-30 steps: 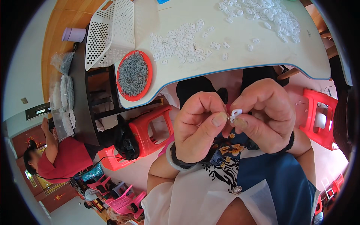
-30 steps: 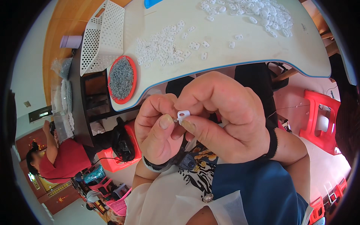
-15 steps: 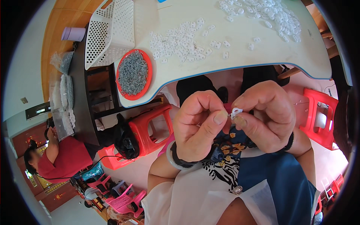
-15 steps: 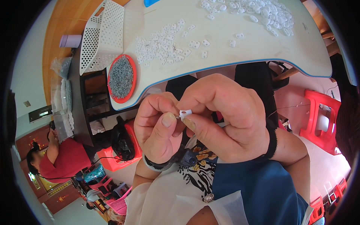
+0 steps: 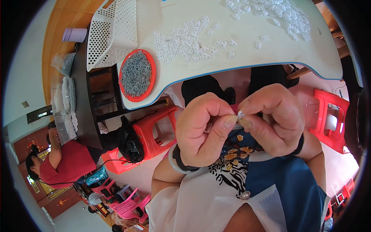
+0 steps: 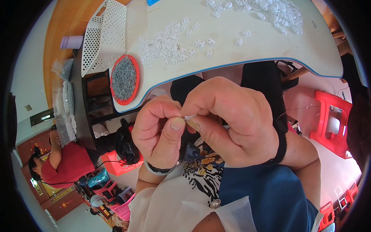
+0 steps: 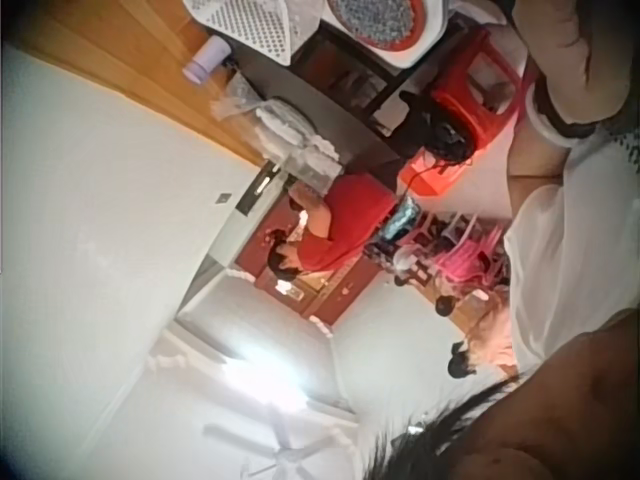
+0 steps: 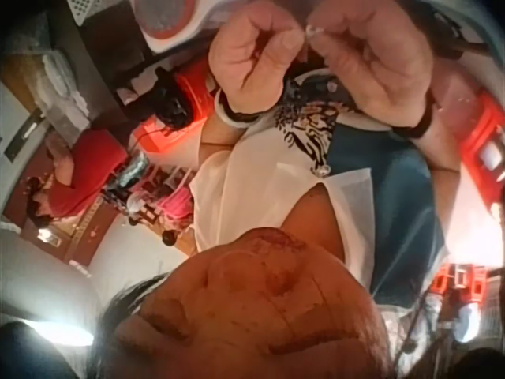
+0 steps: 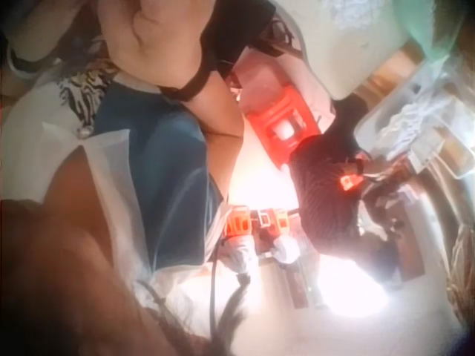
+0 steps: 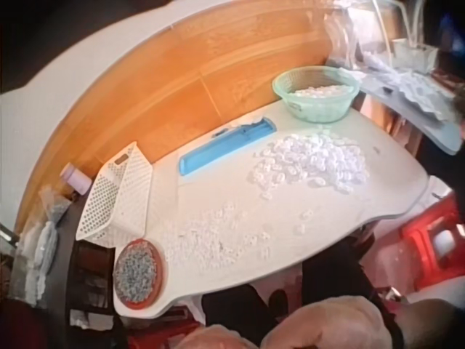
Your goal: Manually assembling small plastic components by inserting metal springs into plastic housings.
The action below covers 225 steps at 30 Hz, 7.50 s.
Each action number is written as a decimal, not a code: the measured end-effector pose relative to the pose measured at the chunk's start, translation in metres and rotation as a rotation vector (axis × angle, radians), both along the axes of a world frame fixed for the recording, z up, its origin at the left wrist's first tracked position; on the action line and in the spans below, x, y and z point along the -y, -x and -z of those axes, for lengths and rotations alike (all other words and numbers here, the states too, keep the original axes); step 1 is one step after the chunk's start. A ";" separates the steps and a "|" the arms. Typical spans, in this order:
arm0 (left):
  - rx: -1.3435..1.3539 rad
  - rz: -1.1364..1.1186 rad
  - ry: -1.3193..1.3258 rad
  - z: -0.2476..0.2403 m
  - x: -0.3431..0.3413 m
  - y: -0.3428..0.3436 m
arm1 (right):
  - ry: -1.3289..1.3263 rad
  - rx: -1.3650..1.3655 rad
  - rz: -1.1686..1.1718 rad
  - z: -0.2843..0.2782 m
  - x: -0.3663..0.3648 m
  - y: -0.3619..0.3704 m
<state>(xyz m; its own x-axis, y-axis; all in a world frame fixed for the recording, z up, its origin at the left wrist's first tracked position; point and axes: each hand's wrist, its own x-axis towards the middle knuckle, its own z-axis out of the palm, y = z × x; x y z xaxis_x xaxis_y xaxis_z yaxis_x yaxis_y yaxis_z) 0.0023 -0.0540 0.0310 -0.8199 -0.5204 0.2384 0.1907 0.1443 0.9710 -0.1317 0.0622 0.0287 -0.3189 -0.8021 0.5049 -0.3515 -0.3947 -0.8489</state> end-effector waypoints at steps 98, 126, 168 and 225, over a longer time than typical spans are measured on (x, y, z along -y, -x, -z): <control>0.078 0.154 -0.407 -0.035 -0.023 0.062 | 0.185 0.776 -0.027 -0.011 -0.031 0.036; 0.042 0.035 0.352 -0.035 -0.023 0.060 | 0.130 0.595 -0.024 -0.003 -0.027 0.032; -0.098 0.128 0.465 -0.020 -0.010 0.048 | 0.134 0.075 -0.040 -0.008 -0.016 0.042; 0.108 -0.556 -0.071 -0.063 0.146 0.039 | -0.065 0.319 0.017 0.030 0.009 0.022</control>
